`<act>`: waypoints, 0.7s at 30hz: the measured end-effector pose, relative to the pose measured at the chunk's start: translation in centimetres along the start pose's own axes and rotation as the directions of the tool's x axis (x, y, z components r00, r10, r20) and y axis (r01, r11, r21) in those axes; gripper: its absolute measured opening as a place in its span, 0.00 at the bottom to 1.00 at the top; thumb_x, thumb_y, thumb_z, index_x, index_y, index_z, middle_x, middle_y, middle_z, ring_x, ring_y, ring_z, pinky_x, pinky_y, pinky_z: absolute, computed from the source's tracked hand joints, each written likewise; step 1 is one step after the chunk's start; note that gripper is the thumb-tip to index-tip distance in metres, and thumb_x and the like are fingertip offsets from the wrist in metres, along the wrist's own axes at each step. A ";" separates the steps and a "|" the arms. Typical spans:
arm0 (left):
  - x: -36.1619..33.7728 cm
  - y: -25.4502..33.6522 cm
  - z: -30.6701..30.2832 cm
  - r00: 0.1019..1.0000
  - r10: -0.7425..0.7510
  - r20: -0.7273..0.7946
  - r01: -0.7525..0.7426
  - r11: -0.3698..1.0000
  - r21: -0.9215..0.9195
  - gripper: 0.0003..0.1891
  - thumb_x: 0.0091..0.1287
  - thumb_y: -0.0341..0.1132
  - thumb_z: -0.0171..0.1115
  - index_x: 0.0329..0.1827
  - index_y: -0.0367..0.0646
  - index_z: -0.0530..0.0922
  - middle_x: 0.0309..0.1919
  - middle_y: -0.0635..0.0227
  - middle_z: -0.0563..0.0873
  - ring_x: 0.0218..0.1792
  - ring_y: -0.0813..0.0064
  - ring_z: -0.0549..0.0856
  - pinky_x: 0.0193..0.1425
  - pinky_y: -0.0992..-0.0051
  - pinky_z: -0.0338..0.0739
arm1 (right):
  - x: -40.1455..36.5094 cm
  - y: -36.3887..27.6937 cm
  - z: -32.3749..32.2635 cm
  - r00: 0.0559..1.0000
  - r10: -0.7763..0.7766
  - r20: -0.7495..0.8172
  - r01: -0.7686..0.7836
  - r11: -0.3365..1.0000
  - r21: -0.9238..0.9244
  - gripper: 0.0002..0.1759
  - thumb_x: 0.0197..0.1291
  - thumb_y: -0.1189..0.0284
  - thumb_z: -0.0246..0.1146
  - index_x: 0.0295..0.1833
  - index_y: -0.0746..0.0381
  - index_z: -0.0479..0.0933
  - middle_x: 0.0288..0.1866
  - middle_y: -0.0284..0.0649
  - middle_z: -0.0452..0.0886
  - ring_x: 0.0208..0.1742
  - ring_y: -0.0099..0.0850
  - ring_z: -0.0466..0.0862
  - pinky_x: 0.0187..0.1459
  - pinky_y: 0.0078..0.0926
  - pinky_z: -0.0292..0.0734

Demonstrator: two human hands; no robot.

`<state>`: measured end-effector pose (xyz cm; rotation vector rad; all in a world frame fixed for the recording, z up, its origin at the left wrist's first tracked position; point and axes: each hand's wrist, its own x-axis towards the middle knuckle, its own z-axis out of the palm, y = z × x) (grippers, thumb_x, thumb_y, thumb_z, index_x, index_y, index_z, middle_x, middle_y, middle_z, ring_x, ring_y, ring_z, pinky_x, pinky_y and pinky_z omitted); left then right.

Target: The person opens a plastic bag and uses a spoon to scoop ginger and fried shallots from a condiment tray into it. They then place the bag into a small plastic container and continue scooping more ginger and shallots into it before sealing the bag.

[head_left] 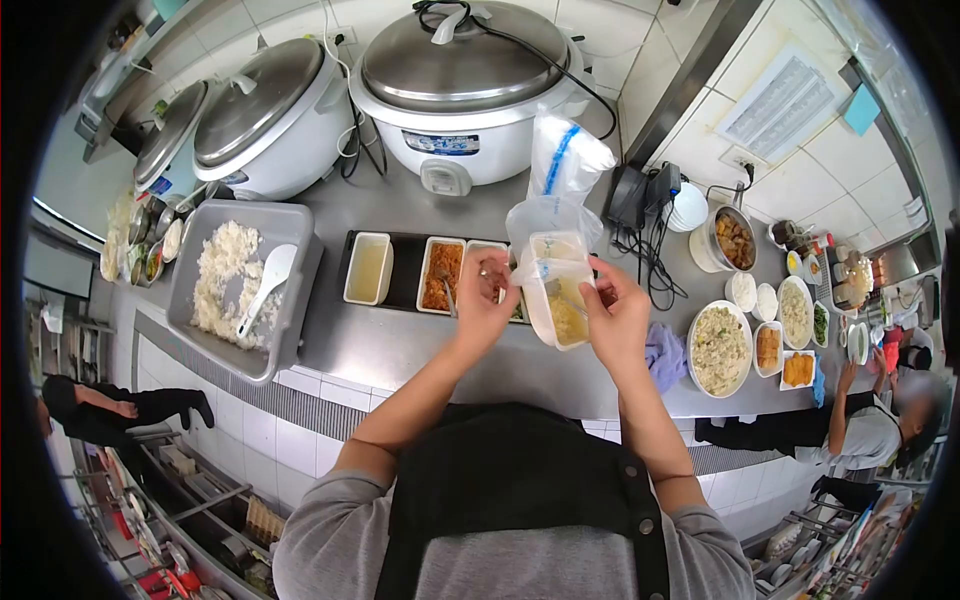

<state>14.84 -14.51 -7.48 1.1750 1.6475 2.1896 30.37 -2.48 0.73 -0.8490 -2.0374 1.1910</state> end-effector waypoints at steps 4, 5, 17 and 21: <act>-0.3 -0.3 0.7 0.890 -0.423 0.171 0.443 0.708 -0.551 0.19 0.73 0.25 0.59 0.65 0.44 0.72 0.64 0.66 0.76 0.57 0.75 0.78 0.61 0.70 0.77 | 0.1 -0.7 0.3 0.999 0.002 -0.047 -0.006 0.997 -0.079 0.21 0.62 0.82 0.69 0.61 0.69 0.82 0.31 0.41 0.82 0.27 0.25 0.80 0.32 0.25 0.76; -0.3 0.9 1.2 0.849 -0.462 0.257 0.464 0.420 -0.780 0.20 0.75 0.26 0.56 0.70 0.45 0.70 0.67 0.65 0.75 0.68 0.71 0.75 0.68 0.67 0.76 | 0.2 -0.9 0.3 0.997 -0.014 -0.073 0.004 0.990 -0.141 0.20 0.61 0.81 0.68 0.60 0.69 0.82 0.32 0.46 0.83 0.27 0.32 0.82 0.32 0.30 0.77; -0.4 3.4 3.4 0.796 -0.505 0.333 0.584 0.499 -0.640 0.41 0.73 0.37 0.55 0.87 0.50 0.48 0.81 0.61 0.63 0.79 0.61 0.68 0.82 0.56 0.65 | -3.6 -4.3 -3.1 0.918 -0.086 0.388 0.207 0.937 -0.280 0.16 0.63 0.79 0.69 0.57 0.69 0.83 0.44 0.49 0.79 0.33 0.39 0.84 0.38 0.37 0.82; -1.2 3.5 4.2 0.750 -0.519 0.409 0.654 0.494 -0.573 0.39 0.72 0.29 0.54 0.87 0.50 0.53 0.78 0.60 0.67 0.76 0.66 0.71 0.78 0.64 0.68 | -5.5 -3.5 -4.7 0.880 -0.011 0.474 0.164 0.945 -0.282 0.15 0.60 0.82 0.68 0.54 0.70 0.83 0.45 0.50 0.79 0.37 0.43 0.85 0.41 0.40 0.82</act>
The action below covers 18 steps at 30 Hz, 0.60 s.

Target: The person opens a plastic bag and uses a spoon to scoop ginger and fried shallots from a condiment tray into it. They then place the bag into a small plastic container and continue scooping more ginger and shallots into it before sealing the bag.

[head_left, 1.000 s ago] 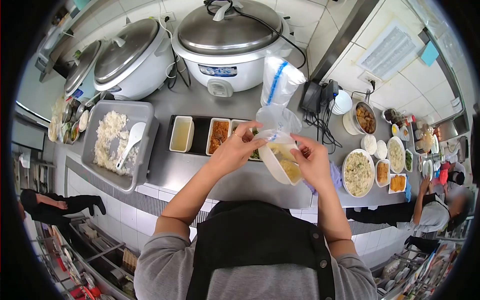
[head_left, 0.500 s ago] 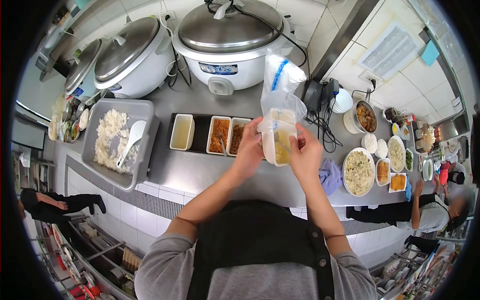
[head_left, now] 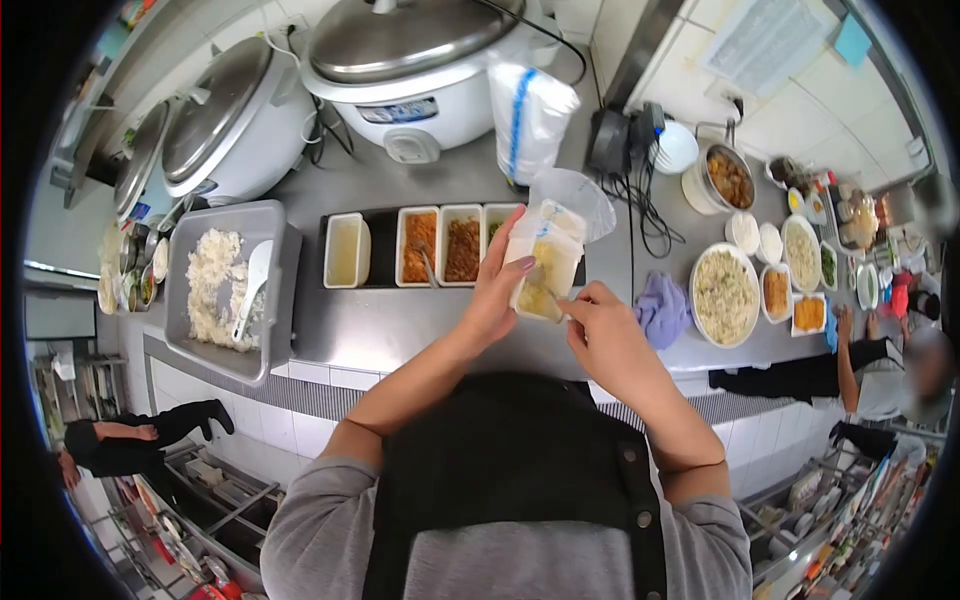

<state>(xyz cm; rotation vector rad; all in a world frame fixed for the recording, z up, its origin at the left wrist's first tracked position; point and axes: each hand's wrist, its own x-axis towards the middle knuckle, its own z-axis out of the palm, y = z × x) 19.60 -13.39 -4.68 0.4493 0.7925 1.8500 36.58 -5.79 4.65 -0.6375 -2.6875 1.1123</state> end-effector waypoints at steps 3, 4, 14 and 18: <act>-0.4 -1.8 1.1 0.990 -0.121 0.068 0.122 0.993 0.000 0.39 0.72 0.29 0.54 0.87 0.48 0.53 0.79 0.60 0.67 0.76 0.66 0.71 0.78 0.65 0.67 | -1.9 1.0 -0.3 0.988 -0.071 -0.136 0.024 0.947 -0.321 0.16 0.56 0.84 0.66 0.51 0.72 0.83 0.44 0.53 0.80 0.43 0.52 0.84 0.47 0.44 0.81; -0.3 -2.3 1.5 0.976 -0.191 0.109 0.196 0.980 -0.043 0.39 0.72 0.29 0.55 0.87 0.48 0.53 0.79 0.61 0.66 0.76 0.65 0.71 0.79 0.65 0.67 | -2.5 1.1 -0.5 0.987 -0.047 -0.151 -0.004 0.949 -0.315 0.16 0.56 0.84 0.66 0.51 0.72 0.83 0.44 0.53 0.80 0.43 0.52 0.84 0.47 0.44 0.81; 0.7 -7.0 2.7 0.882 -0.386 0.269 0.395 0.918 0.020 0.44 0.68 0.37 0.60 0.88 0.49 0.53 0.80 0.60 0.66 0.77 0.63 0.71 0.80 0.63 0.67 | -7.8 2.1 -1.8 0.982 0.125 -0.142 -0.183 0.817 -0.547 0.12 0.57 0.80 0.62 0.47 0.70 0.79 0.42 0.51 0.80 0.42 0.42 0.85 0.43 0.33 0.85; 0.1 -6.7 2.7 0.792 -0.487 0.367 0.544 0.837 -0.063 0.44 0.68 0.39 0.60 0.88 0.50 0.51 0.82 0.59 0.64 0.79 0.61 0.69 0.82 0.60 0.65 | -8.4 1.7 -3.4 0.972 0.137 -0.192 -0.208 0.881 -0.424 0.09 0.57 0.79 0.63 0.44 0.66 0.76 0.41 0.47 0.81 0.41 0.42 0.86 0.40 0.36 0.84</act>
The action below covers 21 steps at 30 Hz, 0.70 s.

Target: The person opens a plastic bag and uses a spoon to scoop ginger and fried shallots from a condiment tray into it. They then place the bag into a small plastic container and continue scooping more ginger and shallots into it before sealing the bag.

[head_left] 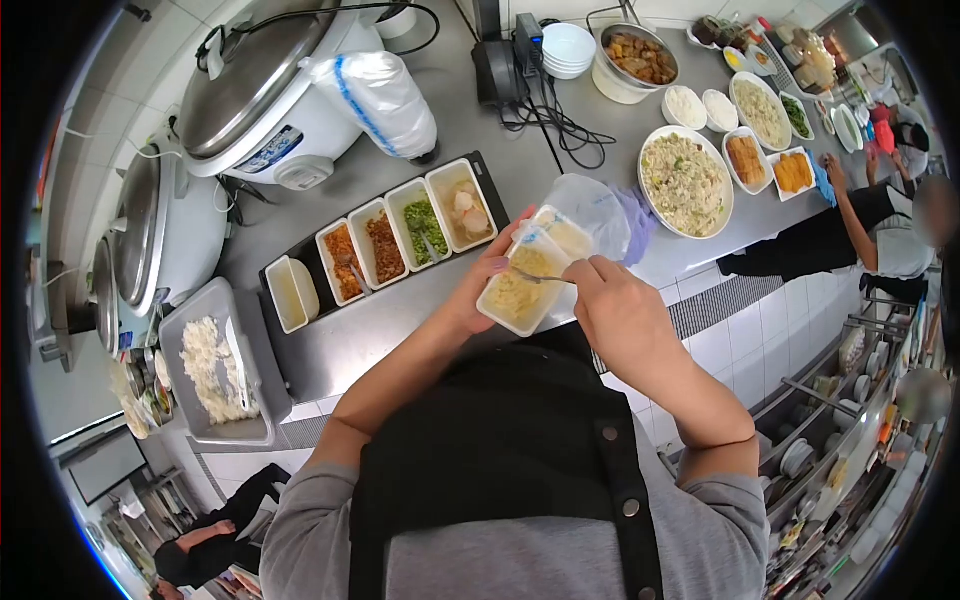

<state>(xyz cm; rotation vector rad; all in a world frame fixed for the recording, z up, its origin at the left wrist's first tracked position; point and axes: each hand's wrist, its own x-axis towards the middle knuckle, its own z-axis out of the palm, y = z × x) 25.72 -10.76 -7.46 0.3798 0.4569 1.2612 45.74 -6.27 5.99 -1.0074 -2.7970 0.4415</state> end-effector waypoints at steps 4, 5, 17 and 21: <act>-0.7 -1.0 -1.2 0.998 -0.052 0.022 0.053 0.995 -0.083 0.43 0.71 0.42 0.58 0.88 0.50 0.51 0.82 0.61 0.65 0.79 0.61 0.69 0.82 0.58 0.65 | -0.6 -0.8 2.1 0.999 0.002 0.053 -0.017 0.957 0.290 0.10 0.57 0.78 0.63 0.45 0.66 0.75 0.37 0.48 0.83 0.38 0.47 0.87 0.39 0.40 0.84; -0.8 -1.2 -1.3 0.998 -0.057 0.023 0.059 0.995 -0.080 0.43 0.71 0.42 0.58 0.88 0.50 0.51 0.82 0.61 0.65 0.79 0.61 0.69 0.82 0.58 0.65 | -0.8 -0.9 3.6 0.996 -0.021 0.091 -0.010 0.943 0.333 0.10 0.57 0.78 0.63 0.45 0.66 0.74 0.36 0.48 0.84 0.37 0.48 0.88 0.39 0.42 0.84; -2.7 -4.3 -5.0 0.955 -0.129 -0.267 0.173 0.974 0.149 0.34 0.76 0.34 0.55 0.83 0.51 0.55 0.73 0.58 0.73 0.72 0.61 0.77 0.76 0.57 0.73 | -2.6 -0.4 10.0 0.990 0.106 0.094 -0.129 0.952 0.278 0.08 0.57 0.79 0.62 0.44 0.64 0.80 0.36 0.47 0.84 0.41 0.48 0.88 0.42 0.45 0.84; -2.8 -5.4 -6.0 0.942 -0.136 -0.306 0.185 0.973 0.138 0.33 0.75 0.34 0.56 0.82 0.48 0.56 0.72 0.56 0.74 0.71 0.61 0.78 0.74 0.58 0.76 | -2.3 1.2 13.1 0.977 0.190 -0.095 -0.186 0.981 0.048 0.07 0.57 0.79 0.63 0.42 0.64 0.79 0.35 0.47 0.82 0.41 0.49 0.87 0.43 0.46 0.83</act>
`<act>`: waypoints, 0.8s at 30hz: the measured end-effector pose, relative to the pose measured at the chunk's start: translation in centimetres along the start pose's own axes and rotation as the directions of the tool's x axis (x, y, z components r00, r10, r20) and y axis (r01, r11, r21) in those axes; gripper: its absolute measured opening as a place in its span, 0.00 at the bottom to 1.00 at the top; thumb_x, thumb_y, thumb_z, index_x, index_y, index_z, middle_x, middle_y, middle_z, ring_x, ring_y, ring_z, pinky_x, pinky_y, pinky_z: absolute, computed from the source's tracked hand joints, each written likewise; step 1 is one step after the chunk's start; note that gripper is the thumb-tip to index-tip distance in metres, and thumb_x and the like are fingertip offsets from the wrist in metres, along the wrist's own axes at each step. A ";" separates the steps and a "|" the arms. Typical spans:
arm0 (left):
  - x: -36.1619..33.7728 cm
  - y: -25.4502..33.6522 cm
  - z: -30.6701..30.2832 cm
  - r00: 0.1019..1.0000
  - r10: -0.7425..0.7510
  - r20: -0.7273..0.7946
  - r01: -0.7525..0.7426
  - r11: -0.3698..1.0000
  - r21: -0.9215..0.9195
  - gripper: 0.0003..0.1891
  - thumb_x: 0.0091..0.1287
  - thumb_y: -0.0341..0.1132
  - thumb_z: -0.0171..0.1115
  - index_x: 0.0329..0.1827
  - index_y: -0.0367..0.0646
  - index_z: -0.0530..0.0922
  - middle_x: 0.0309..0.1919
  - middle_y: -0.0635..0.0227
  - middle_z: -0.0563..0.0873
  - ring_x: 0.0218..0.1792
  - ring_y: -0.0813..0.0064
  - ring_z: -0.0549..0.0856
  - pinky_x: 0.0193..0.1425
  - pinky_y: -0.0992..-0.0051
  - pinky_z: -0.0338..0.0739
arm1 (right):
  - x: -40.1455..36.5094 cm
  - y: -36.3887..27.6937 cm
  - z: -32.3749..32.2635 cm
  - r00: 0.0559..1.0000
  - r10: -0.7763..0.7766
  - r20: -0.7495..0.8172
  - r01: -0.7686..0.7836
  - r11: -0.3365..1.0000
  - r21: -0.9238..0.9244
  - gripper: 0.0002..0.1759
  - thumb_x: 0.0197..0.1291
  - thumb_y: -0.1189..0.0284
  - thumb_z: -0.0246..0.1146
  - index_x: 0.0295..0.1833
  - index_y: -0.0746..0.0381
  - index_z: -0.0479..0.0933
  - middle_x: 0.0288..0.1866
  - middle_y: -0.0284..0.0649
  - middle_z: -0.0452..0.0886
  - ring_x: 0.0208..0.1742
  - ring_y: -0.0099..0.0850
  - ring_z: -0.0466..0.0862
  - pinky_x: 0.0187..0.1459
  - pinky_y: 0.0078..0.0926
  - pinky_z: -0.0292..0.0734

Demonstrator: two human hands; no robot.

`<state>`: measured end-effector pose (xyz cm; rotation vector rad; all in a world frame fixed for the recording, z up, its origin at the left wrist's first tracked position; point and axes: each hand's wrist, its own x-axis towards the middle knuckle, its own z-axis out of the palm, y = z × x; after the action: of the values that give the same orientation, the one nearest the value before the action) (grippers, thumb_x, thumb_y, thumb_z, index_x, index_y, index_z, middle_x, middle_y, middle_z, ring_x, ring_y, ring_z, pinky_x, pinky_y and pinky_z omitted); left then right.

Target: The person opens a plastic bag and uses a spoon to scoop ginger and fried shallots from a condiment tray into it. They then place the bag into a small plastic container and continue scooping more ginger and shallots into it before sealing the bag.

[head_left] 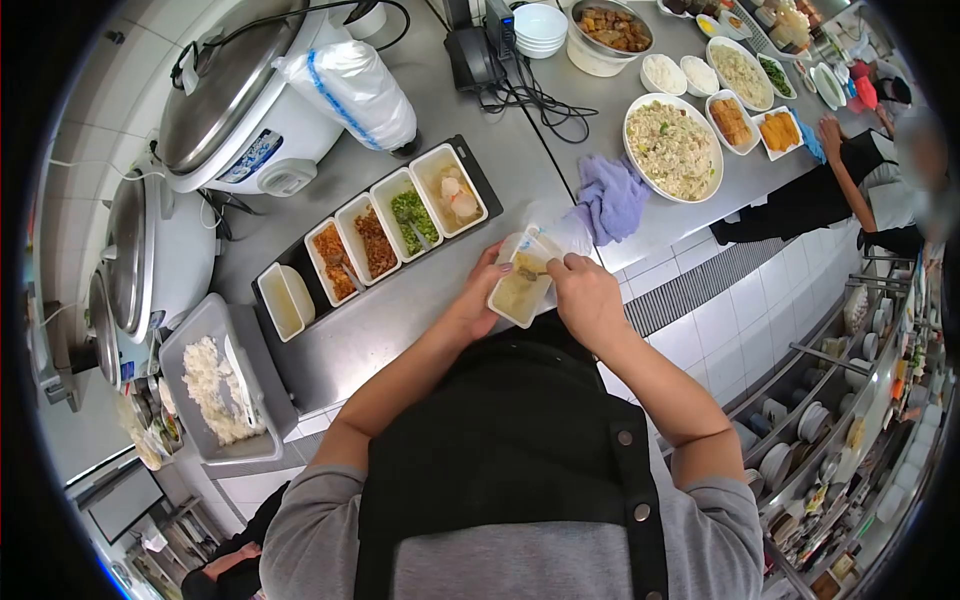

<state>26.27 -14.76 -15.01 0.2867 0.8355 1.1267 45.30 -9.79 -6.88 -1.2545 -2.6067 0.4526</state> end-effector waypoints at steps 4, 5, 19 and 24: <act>-0.6 0.1 0.2 1.000 -0.023 -0.015 0.021 0.993 -0.117 0.32 0.76 0.38 0.56 0.81 0.44 0.59 0.71 0.57 0.75 0.70 0.62 0.79 0.73 0.58 0.77 | -1.1 -1.4 -0.2 0.998 -0.021 -0.066 0.029 0.992 0.124 0.06 0.59 0.78 0.62 0.42 0.63 0.79 0.33 0.46 0.81 0.38 0.50 0.86 0.40 0.47 0.82; -0.7 0.2 0.3 1.000 -0.025 -0.017 0.023 0.993 -0.116 0.32 0.76 0.38 0.56 0.81 0.44 0.59 0.71 0.57 0.75 0.70 0.62 0.79 0.73 0.58 0.77 | -1.4 -2.6 -0.2 0.999 -0.035 -0.022 0.039 0.975 0.220 0.07 0.57 0.79 0.62 0.42 0.63 0.79 0.34 0.46 0.82 0.39 0.48 0.86 0.41 0.45 0.83; -1.3 0.8 -0.4 0.916 -0.371 -0.151 0.330 0.913 -0.242 0.25 0.76 0.58 0.50 0.65 0.54 0.79 0.57 0.70 0.87 0.54 0.68 0.87 0.53 0.61 0.82 | 1.3 -2.0 3.4 0.999 -0.004 -0.052 0.014 0.982 0.190 0.06 0.58 0.78 0.61 0.41 0.65 0.78 0.35 0.49 0.84 0.39 0.49 0.87 0.40 0.46 0.83; -2.0 1.0 -2.3 0.901 -0.426 -0.078 0.405 0.893 -0.194 0.21 0.76 0.58 0.53 0.61 0.57 0.80 0.52 0.73 0.88 0.51 0.71 0.87 0.46 0.63 0.82 | 0.5 -3.0 -0.2 0.985 0.086 0.147 -0.115 0.972 0.204 0.07 0.59 0.76 0.63 0.43 0.64 0.78 0.36 0.52 0.87 0.41 0.50 0.89 0.42 0.47 0.85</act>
<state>23.56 -16.54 -15.08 -0.1071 0.8478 0.8083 42.91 -11.09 -5.54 -1.3290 -2.5280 0.8404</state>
